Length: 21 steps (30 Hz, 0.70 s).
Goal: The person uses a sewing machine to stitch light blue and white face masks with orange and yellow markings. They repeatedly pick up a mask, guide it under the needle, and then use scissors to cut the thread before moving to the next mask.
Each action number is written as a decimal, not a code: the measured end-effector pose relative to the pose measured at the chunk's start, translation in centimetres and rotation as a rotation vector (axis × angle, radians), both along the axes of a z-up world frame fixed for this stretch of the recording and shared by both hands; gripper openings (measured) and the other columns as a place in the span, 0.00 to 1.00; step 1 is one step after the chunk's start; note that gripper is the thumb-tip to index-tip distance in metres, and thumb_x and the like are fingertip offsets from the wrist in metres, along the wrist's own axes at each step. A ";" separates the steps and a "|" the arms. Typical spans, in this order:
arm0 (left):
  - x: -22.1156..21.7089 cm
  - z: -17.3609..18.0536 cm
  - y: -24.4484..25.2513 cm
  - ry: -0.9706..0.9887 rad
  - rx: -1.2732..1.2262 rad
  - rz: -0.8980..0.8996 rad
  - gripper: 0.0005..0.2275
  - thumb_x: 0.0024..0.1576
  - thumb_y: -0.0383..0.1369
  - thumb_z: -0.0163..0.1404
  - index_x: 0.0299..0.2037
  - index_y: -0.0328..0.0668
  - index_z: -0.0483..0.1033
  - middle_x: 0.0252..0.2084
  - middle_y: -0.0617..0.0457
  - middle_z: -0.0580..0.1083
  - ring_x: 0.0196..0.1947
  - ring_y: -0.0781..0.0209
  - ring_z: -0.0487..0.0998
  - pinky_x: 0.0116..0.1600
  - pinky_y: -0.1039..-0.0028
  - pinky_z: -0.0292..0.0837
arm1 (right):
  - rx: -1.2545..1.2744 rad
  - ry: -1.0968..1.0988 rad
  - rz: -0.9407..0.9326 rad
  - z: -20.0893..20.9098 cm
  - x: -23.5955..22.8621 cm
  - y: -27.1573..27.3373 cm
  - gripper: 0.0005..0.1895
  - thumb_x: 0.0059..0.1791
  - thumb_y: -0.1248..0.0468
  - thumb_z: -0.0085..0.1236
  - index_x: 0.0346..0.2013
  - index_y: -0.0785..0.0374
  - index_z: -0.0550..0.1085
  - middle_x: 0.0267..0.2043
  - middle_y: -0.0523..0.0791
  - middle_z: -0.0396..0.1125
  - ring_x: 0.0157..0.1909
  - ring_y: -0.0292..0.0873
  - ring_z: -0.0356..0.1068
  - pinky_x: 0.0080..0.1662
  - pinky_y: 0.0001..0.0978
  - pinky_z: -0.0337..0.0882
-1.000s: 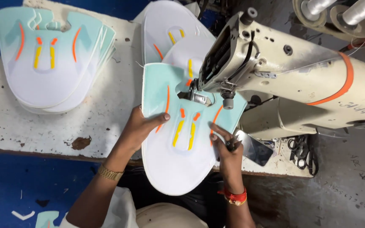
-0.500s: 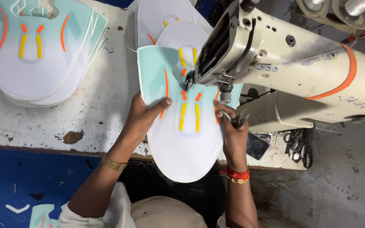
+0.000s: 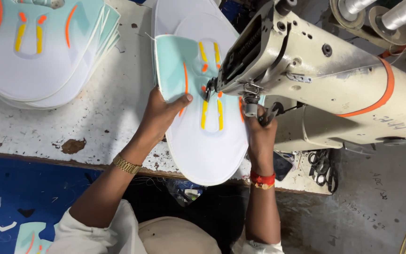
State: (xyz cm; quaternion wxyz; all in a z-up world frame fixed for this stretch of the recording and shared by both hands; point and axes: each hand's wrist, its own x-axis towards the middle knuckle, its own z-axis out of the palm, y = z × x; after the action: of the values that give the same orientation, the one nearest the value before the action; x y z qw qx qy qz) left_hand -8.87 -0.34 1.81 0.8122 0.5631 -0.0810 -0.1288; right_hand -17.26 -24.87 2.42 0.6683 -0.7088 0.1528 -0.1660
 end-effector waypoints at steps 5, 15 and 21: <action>1.0 -1.2 -0.5 0.005 0.006 0.010 0.20 0.58 0.27 0.56 0.59 0.28 0.68 0.50 0.47 0.76 0.49 0.63 0.78 0.53 0.72 0.79 | 0.010 0.035 -0.030 0.2 1.4 -0.4 0.09 0.53 0.72 0.50 0.45 0.70 0.76 0.38 0.40 0.72 0.36 0.31 0.68 0.39 0.24 0.68; 4.9 1.0 3.8 0.173 0.493 -0.120 0.18 0.69 0.40 0.45 0.59 0.34 0.75 0.38 0.34 0.71 0.32 0.44 0.73 0.36 0.55 0.72 | -0.210 0.181 -0.037 2.5 -1.6 -1.1 0.22 0.54 0.67 0.51 0.64 0.65 0.68 0.36 0.42 0.68 0.29 0.30 0.60 0.30 0.21 0.60; 12.7 -5.6 4.7 0.073 0.185 -0.026 0.10 0.62 0.30 0.51 0.52 0.40 0.70 0.38 0.55 0.73 0.36 0.68 0.78 0.37 0.73 0.78 | -0.248 0.238 0.005 1.8 -5.4 -5.0 0.27 0.52 0.67 0.54 0.67 0.66 0.66 0.49 0.42 0.70 0.40 0.31 0.64 0.39 0.20 0.64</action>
State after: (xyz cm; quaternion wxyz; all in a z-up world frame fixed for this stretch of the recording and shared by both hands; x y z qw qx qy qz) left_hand 3.83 4.33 -3.82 0.7574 0.6297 -0.0462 -0.1666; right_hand -22.62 -29.90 4.23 0.5535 -0.8008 0.2074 -0.0969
